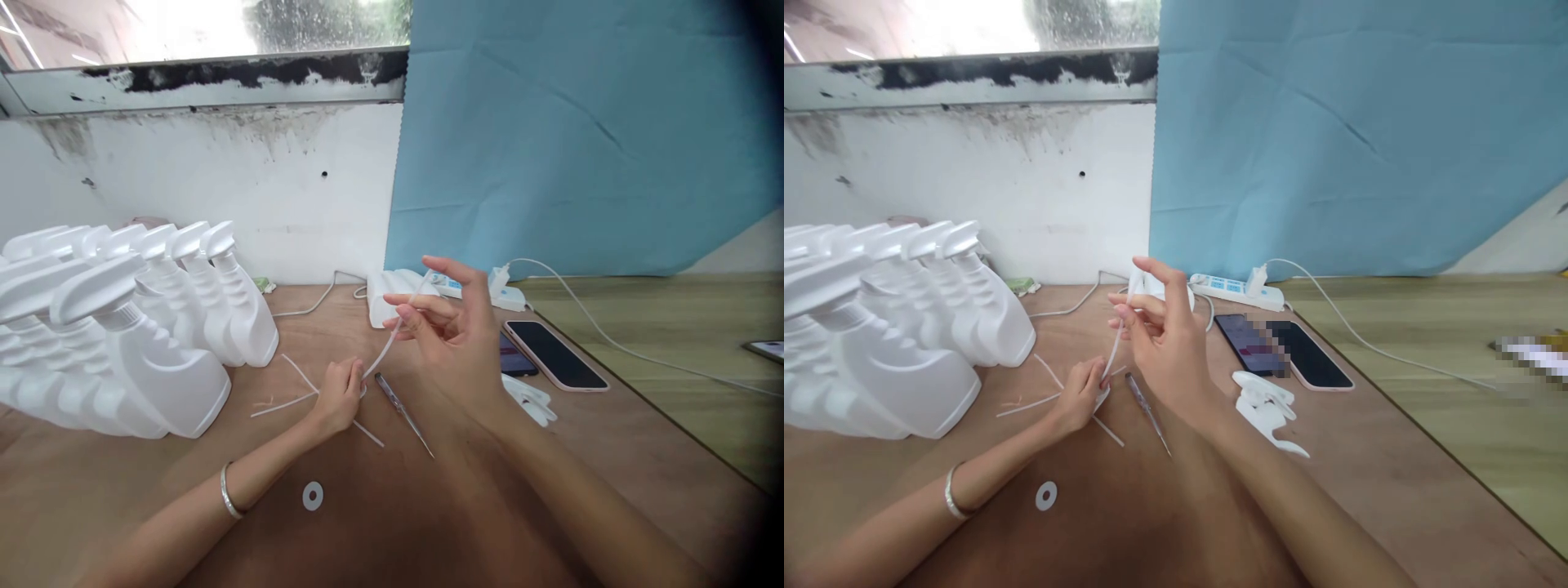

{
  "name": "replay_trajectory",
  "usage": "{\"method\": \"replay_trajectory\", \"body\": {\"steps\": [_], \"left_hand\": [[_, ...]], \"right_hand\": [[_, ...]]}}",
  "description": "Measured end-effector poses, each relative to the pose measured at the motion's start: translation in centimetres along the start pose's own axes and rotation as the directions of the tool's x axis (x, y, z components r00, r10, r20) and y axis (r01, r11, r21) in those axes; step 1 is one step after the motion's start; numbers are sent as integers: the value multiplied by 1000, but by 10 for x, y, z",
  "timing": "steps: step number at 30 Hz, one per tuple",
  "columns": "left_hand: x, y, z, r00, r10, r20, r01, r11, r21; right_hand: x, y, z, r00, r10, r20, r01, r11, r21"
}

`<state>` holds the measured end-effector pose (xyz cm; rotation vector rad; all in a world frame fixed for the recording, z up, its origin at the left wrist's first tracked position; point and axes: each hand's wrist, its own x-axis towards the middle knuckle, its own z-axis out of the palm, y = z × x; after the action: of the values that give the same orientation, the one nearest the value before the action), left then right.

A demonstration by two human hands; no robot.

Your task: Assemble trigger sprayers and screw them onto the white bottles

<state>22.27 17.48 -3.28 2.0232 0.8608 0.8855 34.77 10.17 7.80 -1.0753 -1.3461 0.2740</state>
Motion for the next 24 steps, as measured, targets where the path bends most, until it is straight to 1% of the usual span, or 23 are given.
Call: {"method": "replay_trajectory", "body": {"steps": [2, 4, 6, 7, 8, 9, 10, 11, 13, 14, 15, 17, 19, 22, 24], "left_hand": [[3, 0, -4, 1000, -5, -18, 4, 999, -47], [8, 1, -13, 999, -8, -47, 3, 995, -104], [14, 5, -28, 996, -38, -86, 20, 978, -210], [17, 8, -37, 993, -58, -103, 29, 963, -267], [18, 10, -47, 990, -79, -114, 39, 948, -316], [18, 12, -57, 989, -84, -120, 40, 942, -332], [16, 13, -67, 990, -84, -117, 42, 947, -319], [13, 14, -76, 990, -82, -113, 48, 959, -278], [1, 12, -90, 989, -94, -111, 75, 984, -161], [-7, 11, -95, 988, -106, -117, 94, 991, -97], [-15, 8, -100, 985, -115, -126, 112, 993, -31], [-33, 4, -105, 983, -126, -136, 141, 985, 104], [-49, -2, -108, 983, -132, -125, 159, 958, 237], [-67, -13, -111, 986, -142, -89, 165, 911, 378], [-74, -20, -112, 986, -150, -68, 164, 888, 430]], "right_hand": [[1, -3, -2, 1000, -22, -7, 22, 1000, 3], [5, -1, -4, 999, -41, -19, 41, 999, -10], [11, 11, -6, 999, -29, -21, 27, 994, -104], [16, 20, -6, 1000, -13, -25, 8, 980, -201], [20, 32, -5, 1000, 3, -9, -6, 943, -333], [24, 45, -2, 1000, 0, -2, 0, 871, -491], [28, 58, 2, 1000, -1, -5, -3, 763, -647], [31, 71, 7, 1000, 6, 17, 9, 636, -772], [36, 93, 19, 999, 39, 27, 9, 415, -910], [37, 101, 26, 998, 51, 29, 10, 334, -943], [38, 108, 32, 998, 55, 24, 8, 274, -962], [38, 116, 42, 999, 41, 21, 13, 202, -979], [37, 121, 48, 1000, 21, 23, 19, 166, -986], [35, 126, 52, 1000, 24, 17, 13, 142, -990], [32, 130, 53, 999, 35, 24, 19, 151, -988]]}}
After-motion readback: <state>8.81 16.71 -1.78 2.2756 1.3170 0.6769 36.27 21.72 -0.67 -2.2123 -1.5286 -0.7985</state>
